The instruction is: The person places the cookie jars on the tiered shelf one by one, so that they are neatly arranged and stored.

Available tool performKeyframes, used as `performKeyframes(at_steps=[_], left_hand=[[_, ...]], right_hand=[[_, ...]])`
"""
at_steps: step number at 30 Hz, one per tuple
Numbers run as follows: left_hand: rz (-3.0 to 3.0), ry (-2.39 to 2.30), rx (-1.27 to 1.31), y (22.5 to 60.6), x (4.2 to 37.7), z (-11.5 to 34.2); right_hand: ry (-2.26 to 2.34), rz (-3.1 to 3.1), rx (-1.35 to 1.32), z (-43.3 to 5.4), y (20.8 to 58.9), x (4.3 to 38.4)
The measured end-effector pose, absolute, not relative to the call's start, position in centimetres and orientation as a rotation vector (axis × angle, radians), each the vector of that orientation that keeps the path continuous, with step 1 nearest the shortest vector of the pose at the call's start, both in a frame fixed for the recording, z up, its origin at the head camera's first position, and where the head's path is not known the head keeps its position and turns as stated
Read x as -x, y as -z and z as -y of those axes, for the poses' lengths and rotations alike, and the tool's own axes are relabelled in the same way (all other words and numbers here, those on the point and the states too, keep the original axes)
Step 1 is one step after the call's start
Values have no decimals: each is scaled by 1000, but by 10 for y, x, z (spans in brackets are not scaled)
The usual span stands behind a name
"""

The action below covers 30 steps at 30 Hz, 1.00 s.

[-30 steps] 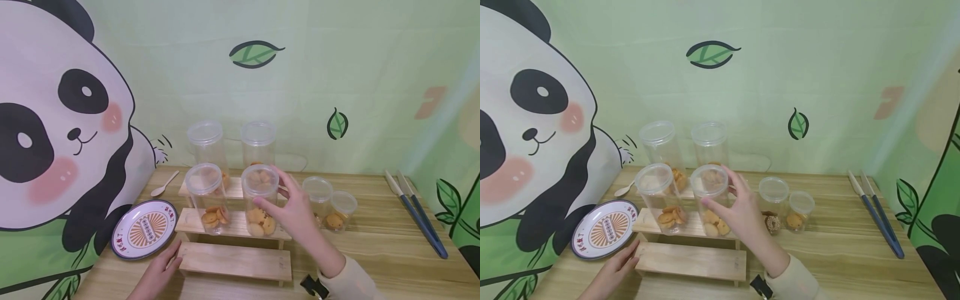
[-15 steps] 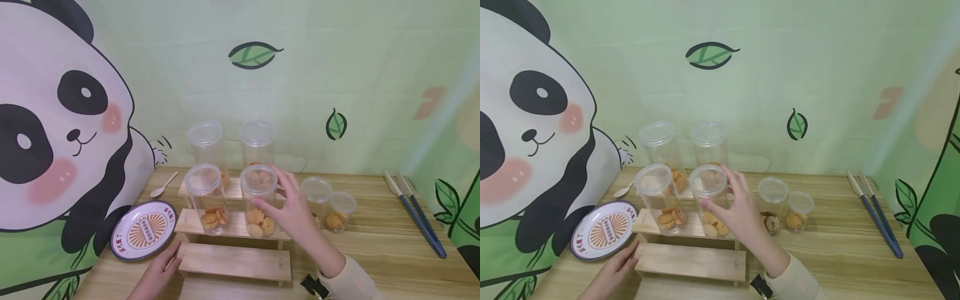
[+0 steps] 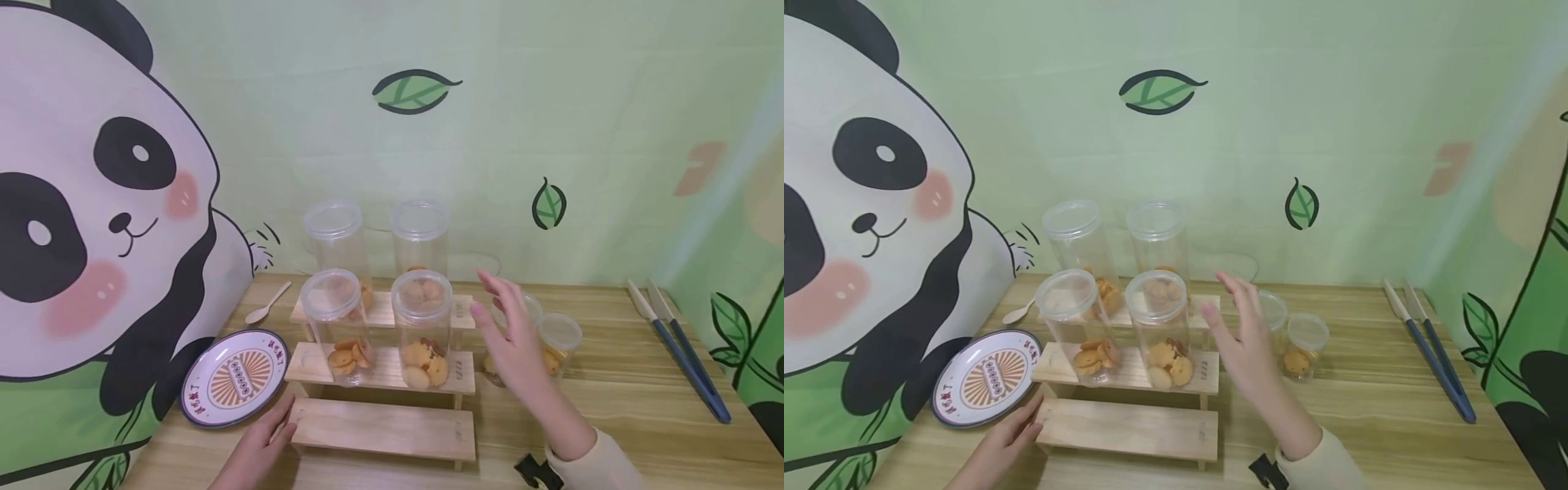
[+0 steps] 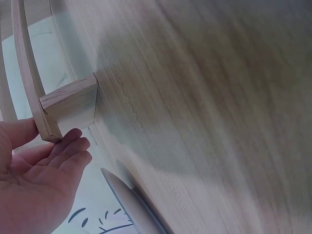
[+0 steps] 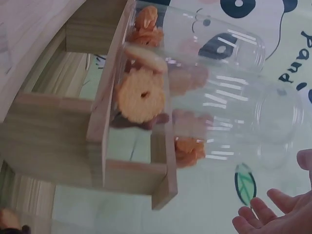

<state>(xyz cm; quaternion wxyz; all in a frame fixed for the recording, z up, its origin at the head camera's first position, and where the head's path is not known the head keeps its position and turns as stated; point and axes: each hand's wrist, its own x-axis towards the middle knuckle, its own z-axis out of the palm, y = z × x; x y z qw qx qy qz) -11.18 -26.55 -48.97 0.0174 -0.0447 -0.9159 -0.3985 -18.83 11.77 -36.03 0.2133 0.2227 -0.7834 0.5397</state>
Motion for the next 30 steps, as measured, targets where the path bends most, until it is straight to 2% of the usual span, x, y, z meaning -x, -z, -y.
performKeyframes(at_steps=[15, 24, 30], left_hand=[[2843, 1251, 125, 490, 112, 266], [2822, 1244, 165, 491, 111, 266], [2832, 1260, 151, 491, 110, 266]], right_hand=[[-1443, 2358, -197, -160, 391, 194], [-1425, 2425, -82, -173, 409, 199], [-1542, 2474, -116, -180, 419, 207]])
